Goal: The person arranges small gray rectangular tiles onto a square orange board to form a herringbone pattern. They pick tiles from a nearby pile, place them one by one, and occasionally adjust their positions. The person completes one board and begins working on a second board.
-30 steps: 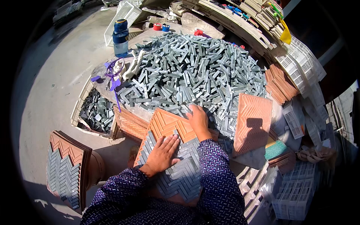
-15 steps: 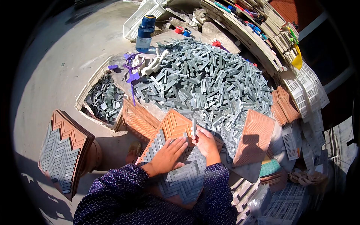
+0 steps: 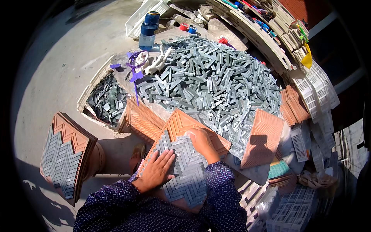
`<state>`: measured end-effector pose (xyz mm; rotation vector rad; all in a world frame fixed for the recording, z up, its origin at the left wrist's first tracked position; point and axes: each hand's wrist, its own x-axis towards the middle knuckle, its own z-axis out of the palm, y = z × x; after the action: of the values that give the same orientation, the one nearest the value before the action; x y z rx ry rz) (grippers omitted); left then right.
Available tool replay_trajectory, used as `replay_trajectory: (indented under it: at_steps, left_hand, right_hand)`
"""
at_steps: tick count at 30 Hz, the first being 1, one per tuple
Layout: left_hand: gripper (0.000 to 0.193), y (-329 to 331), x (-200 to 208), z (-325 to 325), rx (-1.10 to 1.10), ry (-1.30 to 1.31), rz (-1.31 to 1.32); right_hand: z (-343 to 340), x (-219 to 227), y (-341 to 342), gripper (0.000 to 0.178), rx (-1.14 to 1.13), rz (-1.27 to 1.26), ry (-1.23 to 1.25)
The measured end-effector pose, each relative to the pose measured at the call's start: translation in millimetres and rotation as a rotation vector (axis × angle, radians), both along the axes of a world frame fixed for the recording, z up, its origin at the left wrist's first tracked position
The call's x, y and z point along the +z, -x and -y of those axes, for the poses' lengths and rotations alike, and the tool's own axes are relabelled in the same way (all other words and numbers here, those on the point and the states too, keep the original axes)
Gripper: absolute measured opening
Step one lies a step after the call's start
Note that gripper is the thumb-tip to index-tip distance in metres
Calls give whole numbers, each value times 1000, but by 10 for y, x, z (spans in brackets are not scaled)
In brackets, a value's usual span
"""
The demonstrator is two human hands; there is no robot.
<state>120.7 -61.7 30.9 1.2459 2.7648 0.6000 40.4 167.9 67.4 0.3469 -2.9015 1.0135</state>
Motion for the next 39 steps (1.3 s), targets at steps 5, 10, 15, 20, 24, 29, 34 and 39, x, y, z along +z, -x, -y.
replay_trajectory:
  at_steps: [5, 10, 15, 20, 24, 29, 34, 39]
  left_hand:
    - [81, -18, 17, 24, 11, 33, 4]
    - [74, 11, 71, 4, 2, -20, 15]
    - [53, 366, 171, -93, 26, -279, -87]
    - [27, 842, 120, -436, 151, -403, -53]
    - [14, 906, 74, -509, 210, -369, 49]
    - [13, 907, -20, -590, 281, -354, -32]
    - [14, 978, 77, -541, 218, -319, 55]
    - [49, 898, 182, -570, 96, -197, -119]
  right_hand:
    - [130, 2, 14, 13, 7, -19, -17]
    - [172, 60, 9, 17, 20, -26, 45]
    - [-11, 28, -188, 17, -223, -59, 385]
    - [-54, -56, -911, 17, -424, 75, 672]
    - [-20, -47, -1587, 16, -556, 152, 785]
    - [-100, -207, -2077, 15, -667, 103, 548]
    - [-129, -117, -2179, 14, -680, 58, 531]
    - [-205, -271, -2205, 13, -685, -56, 606]
